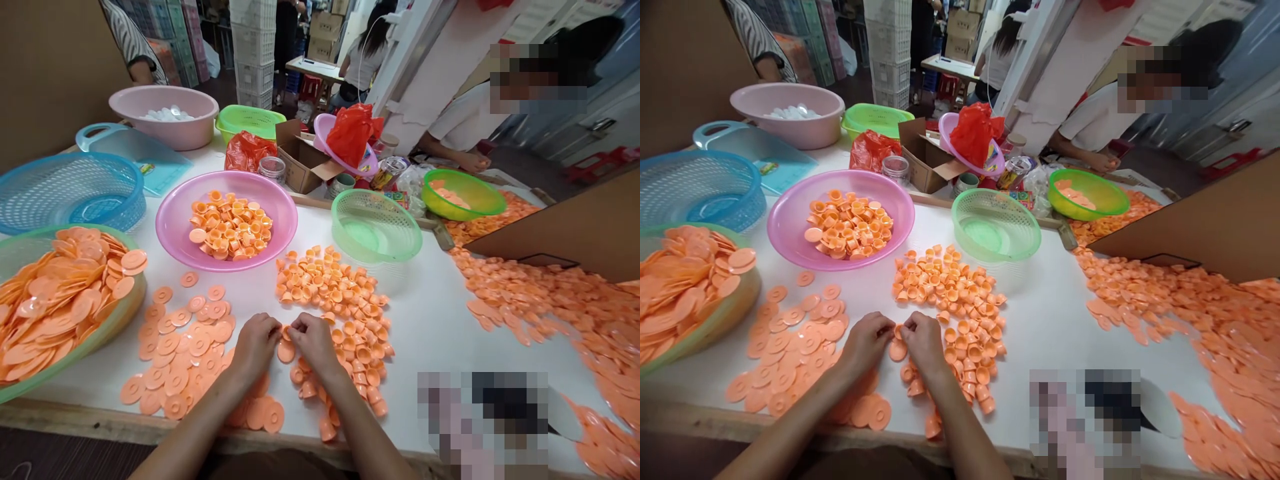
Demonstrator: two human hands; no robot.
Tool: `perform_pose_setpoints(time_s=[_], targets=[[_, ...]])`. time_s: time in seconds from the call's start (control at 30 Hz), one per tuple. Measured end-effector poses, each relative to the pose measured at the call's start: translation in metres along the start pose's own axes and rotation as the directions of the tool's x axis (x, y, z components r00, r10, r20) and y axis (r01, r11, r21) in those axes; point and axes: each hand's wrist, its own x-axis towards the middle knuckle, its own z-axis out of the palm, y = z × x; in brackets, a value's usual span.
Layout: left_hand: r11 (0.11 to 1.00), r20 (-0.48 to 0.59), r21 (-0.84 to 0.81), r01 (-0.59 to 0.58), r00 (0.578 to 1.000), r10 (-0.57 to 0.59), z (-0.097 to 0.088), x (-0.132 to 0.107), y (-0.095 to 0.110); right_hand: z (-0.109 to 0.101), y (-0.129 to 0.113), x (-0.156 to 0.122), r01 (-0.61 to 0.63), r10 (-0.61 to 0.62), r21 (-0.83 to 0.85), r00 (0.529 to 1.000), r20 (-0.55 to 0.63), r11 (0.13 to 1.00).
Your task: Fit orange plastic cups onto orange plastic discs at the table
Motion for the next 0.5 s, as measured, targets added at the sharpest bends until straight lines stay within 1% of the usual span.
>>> perform_pose_setpoints(time_s=[0.1, 0.23, 0.3, 0.4, 0.5], targets=[[0.999, 0.001, -0.039, 0.028, 1.0, -0.028, -0.002, 0.004, 0.0, 0.007, -0.001, 0.004, 0.051, -0.053, -0.043, 0.998, -0.026, 0.998], [0.969, -0.021, -0.226, 0.1, 0.994, -0.107, -0.009, 0.012, -0.003, 0.01, -0.006, 0.016, 0.116, -0.118, -0.059, 0.992, -0.044, 0.992], [0.954, -0.018, -0.267, 0.136, 0.989, -0.146, -0.011, 0.016, -0.004, 0.012, -0.009, 0.022, 0.127, -0.129, -0.069, 0.991, -0.033, 0.99], [0.942, 0.004, -0.24, 0.233, 0.971, -0.239, -0.008, 0.021, -0.006, 0.013, -0.015, 0.028, 0.126, -0.126, -0.114, 0.992, 0.009, 0.985], [0.936, 0.004, -0.179, 0.303, 0.952, -0.307, -0.005, 0.022, -0.007, 0.015, -0.02, 0.029, 0.138, -0.133, -0.223, 0.99, 0.038, 0.965]])
